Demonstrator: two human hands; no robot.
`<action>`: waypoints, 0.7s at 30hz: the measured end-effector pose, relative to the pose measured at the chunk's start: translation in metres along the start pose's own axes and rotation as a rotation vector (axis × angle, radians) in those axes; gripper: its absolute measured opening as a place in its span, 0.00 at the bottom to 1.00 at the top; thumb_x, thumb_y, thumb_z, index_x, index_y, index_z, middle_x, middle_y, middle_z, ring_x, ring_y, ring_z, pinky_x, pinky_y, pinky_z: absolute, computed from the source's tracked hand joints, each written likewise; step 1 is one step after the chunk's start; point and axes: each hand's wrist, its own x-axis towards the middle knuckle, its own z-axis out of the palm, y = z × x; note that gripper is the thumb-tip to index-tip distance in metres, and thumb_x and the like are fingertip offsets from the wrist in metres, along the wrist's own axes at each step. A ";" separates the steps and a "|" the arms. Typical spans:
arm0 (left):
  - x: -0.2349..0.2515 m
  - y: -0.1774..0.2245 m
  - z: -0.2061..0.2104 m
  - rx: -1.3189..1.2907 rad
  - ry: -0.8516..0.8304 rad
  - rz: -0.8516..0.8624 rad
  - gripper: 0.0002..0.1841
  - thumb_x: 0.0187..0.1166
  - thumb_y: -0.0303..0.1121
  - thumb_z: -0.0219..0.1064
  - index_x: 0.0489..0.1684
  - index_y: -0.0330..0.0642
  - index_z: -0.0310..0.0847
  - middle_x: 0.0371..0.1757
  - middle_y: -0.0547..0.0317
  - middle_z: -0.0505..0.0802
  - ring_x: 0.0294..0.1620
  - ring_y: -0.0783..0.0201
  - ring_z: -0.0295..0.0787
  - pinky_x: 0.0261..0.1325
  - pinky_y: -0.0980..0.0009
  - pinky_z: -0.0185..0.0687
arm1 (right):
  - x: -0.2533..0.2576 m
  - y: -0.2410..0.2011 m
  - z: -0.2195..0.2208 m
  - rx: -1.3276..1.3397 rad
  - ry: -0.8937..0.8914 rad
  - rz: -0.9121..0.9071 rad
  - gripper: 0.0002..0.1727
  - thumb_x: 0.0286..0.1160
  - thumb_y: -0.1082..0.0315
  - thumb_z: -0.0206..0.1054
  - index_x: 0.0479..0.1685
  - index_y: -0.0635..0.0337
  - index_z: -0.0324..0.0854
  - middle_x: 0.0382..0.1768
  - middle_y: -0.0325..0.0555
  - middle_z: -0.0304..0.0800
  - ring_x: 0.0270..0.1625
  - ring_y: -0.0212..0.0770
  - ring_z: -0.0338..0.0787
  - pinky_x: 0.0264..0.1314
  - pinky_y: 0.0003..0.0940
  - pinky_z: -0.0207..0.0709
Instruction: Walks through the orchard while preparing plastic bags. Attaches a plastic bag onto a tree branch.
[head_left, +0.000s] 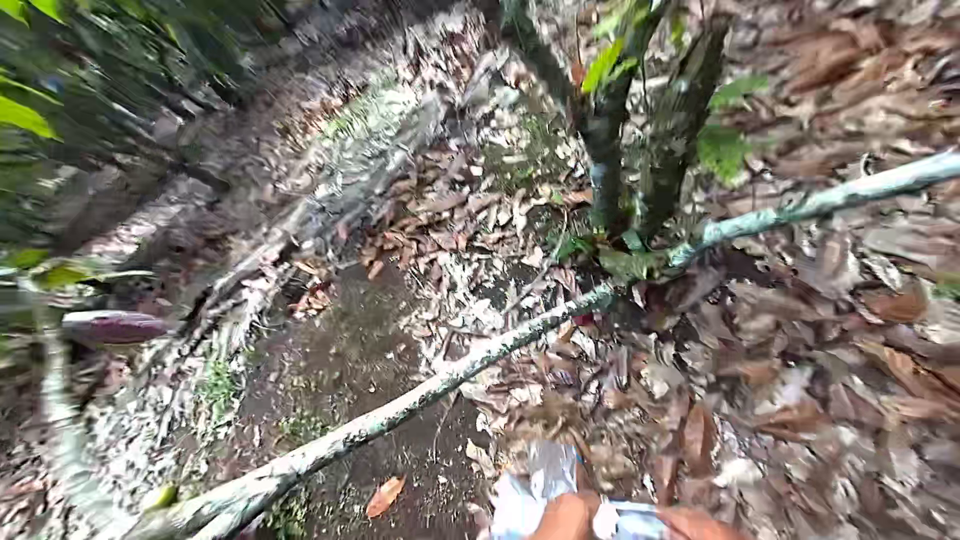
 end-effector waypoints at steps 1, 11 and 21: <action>0.016 -0.016 -0.005 0.011 -0.023 0.003 0.24 0.66 0.35 0.78 0.62 0.38 0.86 0.58 0.43 0.94 0.57 0.43 0.93 0.59 0.35 0.85 | 0.020 0.006 0.002 -0.022 0.005 0.020 0.22 0.88 0.55 0.58 0.68 0.58 0.87 0.66 0.54 0.91 0.72 0.56 0.87 0.78 0.62 0.75; 0.256 -0.166 -0.019 0.207 -0.109 -0.112 0.29 0.73 0.38 0.70 0.78 0.54 0.78 0.74 0.57 0.87 0.62 0.50 0.92 0.60 0.39 0.88 | 0.307 0.117 -0.051 -0.213 -0.167 0.087 0.18 0.86 0.57 0.58 0.58 0.57 0.88 0.62 0.57 0.90 0.69 0.64 0.86 0.71 0.71 0.75; 0.480 -0.268 -0.027 0.368 -0.105 -0.172 0.29 0.75 0.39 0.71 0.80 0.53 0.76 0.81 0.54 0.81 0.59 0.38 0.91 0.53 0.30 0.84 | 0.524 0.224 -0.074 -0.403 0.005 0.030 0.11 0.81 0.65 0.65 0.52 0.57 0.89 0.56 0.57 0.91 0.66 0.63 0.87 0.65 0.70 0.79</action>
